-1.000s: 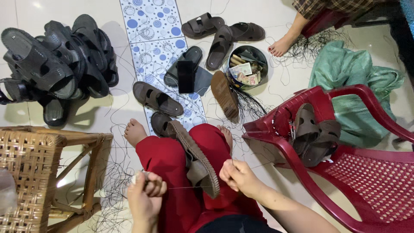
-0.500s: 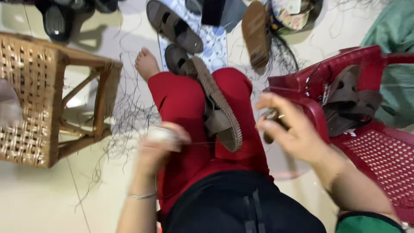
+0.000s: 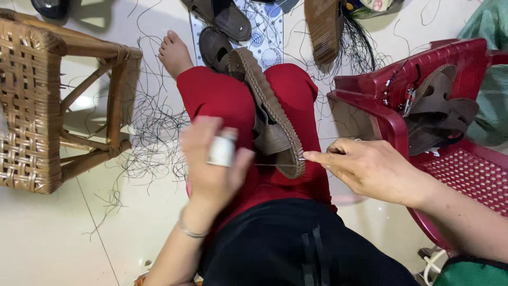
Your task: The person stitches the sole of a brown sandal by hand using a needle and thread, pulling the thread tight through pre-made holes.
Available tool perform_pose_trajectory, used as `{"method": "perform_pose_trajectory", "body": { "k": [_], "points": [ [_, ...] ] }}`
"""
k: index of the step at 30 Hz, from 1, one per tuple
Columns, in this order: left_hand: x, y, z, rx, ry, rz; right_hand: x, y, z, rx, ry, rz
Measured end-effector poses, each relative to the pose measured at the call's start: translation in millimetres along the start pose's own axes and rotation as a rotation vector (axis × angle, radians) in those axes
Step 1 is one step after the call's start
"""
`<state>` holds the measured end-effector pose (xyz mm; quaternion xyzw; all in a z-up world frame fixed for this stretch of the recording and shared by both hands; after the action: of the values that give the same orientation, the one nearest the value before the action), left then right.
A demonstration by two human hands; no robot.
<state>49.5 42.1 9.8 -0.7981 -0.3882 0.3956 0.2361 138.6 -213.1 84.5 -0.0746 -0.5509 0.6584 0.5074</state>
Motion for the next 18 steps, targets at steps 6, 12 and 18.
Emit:
{"method": "perform_pose_trajectory", "body": {
  "k": [6,12,18],
  "points": [
    [-62,44,-8,0.432,0.108,0.229,-10,12,0,0.105,-0.125,0.408],
    [-60,53,-6,0.392,0.076,0.211,-6,9,-6,0.157,-0.170,0.503],
    [-58,58,-2,0.356,0.072,0.180,-10,7,-10,0.157,-0.194,0.521]
  ]
}}
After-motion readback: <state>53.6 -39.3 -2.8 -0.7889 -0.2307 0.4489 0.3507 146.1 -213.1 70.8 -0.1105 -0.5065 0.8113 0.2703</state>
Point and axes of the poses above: each hand's wrist, its own z-axis away from the middle knuckle, its own y-axis out of the palm, x = y × z, the point moved 5 cm from there along -z, towards the middle knuckle, and after that the axes turned 13 degrees about y, right-handed, at the moved point
